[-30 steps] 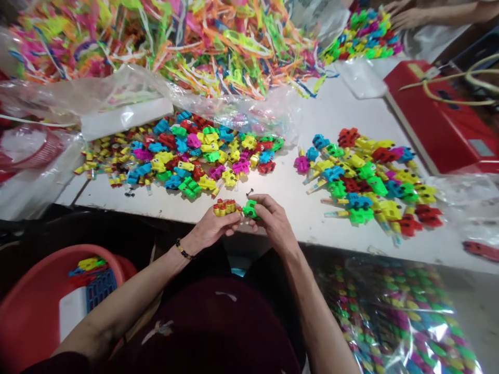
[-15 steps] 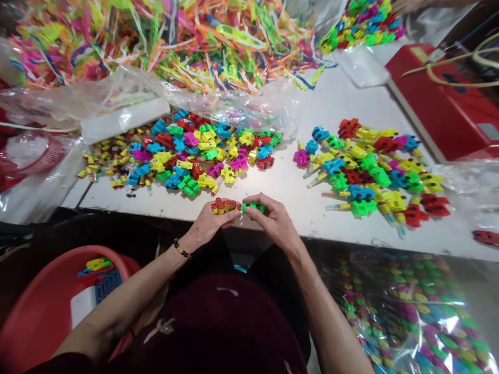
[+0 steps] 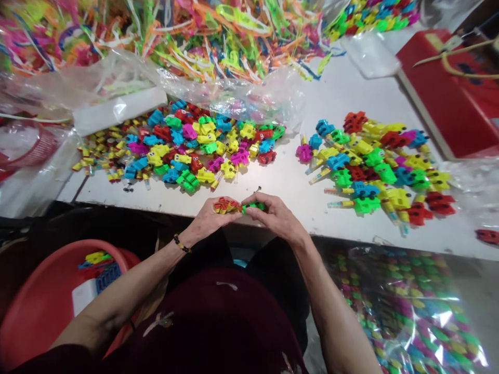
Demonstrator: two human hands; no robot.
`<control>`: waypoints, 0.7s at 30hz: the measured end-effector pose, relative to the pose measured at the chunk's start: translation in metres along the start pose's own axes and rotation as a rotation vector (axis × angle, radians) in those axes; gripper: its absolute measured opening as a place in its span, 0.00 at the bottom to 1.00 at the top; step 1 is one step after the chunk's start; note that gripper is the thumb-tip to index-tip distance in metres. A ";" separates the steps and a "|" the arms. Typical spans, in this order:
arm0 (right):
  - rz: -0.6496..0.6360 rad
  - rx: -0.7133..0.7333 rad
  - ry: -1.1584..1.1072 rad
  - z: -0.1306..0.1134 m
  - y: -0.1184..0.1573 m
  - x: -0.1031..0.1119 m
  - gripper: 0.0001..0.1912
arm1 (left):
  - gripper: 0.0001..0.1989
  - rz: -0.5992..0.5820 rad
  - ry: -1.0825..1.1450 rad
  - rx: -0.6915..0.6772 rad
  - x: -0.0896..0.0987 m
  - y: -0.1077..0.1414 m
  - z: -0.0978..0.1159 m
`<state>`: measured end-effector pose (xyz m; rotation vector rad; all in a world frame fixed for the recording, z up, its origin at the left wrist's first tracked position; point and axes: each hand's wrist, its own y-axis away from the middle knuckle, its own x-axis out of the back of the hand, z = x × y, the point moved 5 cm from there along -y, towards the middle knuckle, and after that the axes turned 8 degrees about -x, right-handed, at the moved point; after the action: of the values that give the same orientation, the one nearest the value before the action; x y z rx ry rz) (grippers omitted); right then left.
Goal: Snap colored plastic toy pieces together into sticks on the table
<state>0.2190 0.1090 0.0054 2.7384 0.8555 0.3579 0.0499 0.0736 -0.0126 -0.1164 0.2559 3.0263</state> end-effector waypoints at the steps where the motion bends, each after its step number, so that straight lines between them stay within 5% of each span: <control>1: -0.002 -0.007 -0.009 0.002 0.000 0.000 0.17 | 0.17 0.001 -0.001 -0.003 0.000 0.000 0.001; 12: 0.209 0.206 0.187 -0.006 0.006 -0.012 0.09 | 0.16 -0.042 0.005 -0.019 0.001 -0.002 0.002; 21: 0.268 0.210 0.230 -0.003 -0.004 -0.023 0.08 | 0.14 -0.030 -0.083 -0.054 0.004 0.001 -0.004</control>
<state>0.1977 0.0993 0.0035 3.0600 0.6052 0.6825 0.0460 0.0724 -0.0163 0.0015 0.1642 3.0003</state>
